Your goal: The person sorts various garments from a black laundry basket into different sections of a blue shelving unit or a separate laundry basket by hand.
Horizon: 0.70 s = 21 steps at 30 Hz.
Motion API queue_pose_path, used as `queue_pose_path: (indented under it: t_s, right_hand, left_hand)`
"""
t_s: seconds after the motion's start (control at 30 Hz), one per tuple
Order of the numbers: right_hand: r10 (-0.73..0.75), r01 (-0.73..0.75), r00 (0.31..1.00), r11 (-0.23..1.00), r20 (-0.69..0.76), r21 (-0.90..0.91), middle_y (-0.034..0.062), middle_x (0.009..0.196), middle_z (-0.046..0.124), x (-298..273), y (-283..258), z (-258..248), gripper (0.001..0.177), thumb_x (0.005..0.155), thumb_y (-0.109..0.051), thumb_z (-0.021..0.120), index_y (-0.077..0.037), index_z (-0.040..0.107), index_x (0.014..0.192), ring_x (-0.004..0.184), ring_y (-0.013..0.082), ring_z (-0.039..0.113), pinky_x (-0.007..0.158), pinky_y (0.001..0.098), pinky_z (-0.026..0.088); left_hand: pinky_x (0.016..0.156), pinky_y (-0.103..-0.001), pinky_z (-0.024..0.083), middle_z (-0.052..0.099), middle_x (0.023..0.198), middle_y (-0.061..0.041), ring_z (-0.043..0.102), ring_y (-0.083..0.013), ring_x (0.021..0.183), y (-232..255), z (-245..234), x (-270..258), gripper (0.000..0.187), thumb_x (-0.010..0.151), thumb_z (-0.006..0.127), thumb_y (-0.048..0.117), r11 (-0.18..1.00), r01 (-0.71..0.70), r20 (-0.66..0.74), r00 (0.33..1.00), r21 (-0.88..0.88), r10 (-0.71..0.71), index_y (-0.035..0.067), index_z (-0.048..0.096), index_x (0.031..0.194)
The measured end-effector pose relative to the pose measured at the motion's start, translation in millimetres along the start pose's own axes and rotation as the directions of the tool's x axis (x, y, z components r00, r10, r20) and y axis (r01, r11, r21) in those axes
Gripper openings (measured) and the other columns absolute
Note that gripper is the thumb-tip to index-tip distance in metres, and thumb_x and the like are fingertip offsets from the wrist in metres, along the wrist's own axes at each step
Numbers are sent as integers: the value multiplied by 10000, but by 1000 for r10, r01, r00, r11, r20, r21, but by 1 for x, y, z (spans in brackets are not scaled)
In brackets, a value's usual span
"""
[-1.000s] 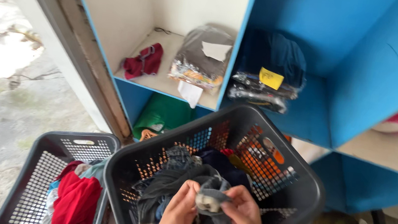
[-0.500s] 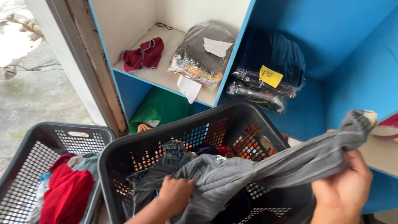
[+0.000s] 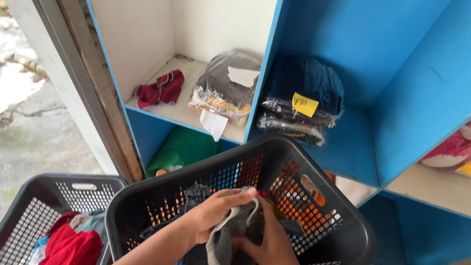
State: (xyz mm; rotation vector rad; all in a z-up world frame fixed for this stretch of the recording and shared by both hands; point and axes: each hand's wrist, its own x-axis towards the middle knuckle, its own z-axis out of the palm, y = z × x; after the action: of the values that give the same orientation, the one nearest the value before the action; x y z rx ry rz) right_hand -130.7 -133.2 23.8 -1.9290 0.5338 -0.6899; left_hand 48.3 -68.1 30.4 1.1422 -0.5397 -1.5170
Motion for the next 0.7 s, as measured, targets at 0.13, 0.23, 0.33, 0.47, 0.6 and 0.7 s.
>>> queue_pose_path:
  t_s: [0.13,0.23,0.33,0.47,0.6,0.7]
  right_hand:
    - [141,-139,989,989,45,-45,83,963,757,34,31,-6,227,888,-109,703,-58,652,1103,896,199,738,804,302,579]
    - [-181,179,983,980,-15,-92,49,938,716,70,53,-39,183,821,0,649,-45,659,999,927,154,688,819,299,560]
    - [332,-276,940,878,-82,390,89,954,704,112,56,-84,295,842,29,573,-105,672,1085,795,206,650,703,384,534]
    - [353,-124,929,577,-110,807,107,1056,717,171,21,-139,269,918,-52,518,-93,664,1140,965,240,707,896,398,568]
    - [252,44,952,446,-173,894,96,1023,702,209,-40,-165,195,935,-117,506,-104,635,1080,973,260,690,916,438,553]
    - [118,249,939,417,-323,874,92,998,690,221,-73,-186,190,931,-136,521,-88,653,1058,949,270,684,909,449,547]
  left_hand:
    - [955,-380,509,701,1177,-87,645,-242,1108,8,-12,-13,655,761,850,166,921,-187,32,982,341,187,100,551,1340]
    - [950,-387,524,718,1152,-108,672,-278,1126,19,-31,-22,668,703,851,137,584,-163,-73,931,795,358,153,545,1297]
    - [922,-445,535,676,1182,-159,664,-353,1112,38,-51,-41,553,785,707,114,144,28,-101,846,989,523,172,562,1315]
    - [883,-495,581,712,1174,-152,702,-368,1073,99,-62,-37,293,960,522,219,-157,397,-251,792,904,556,188,683,1203]
    - [869,-496,566,730,1088,-239,704,-405,1006,181,-55,-10,285,944,551,190,115,178,-207,680,977,703,100,714,1159]
    - [815,-431,593,744,1054,-203,721,-317,947,217,-22,-2,317,900,592,141,520,-288,-213,677,804,705,95,695,1196]
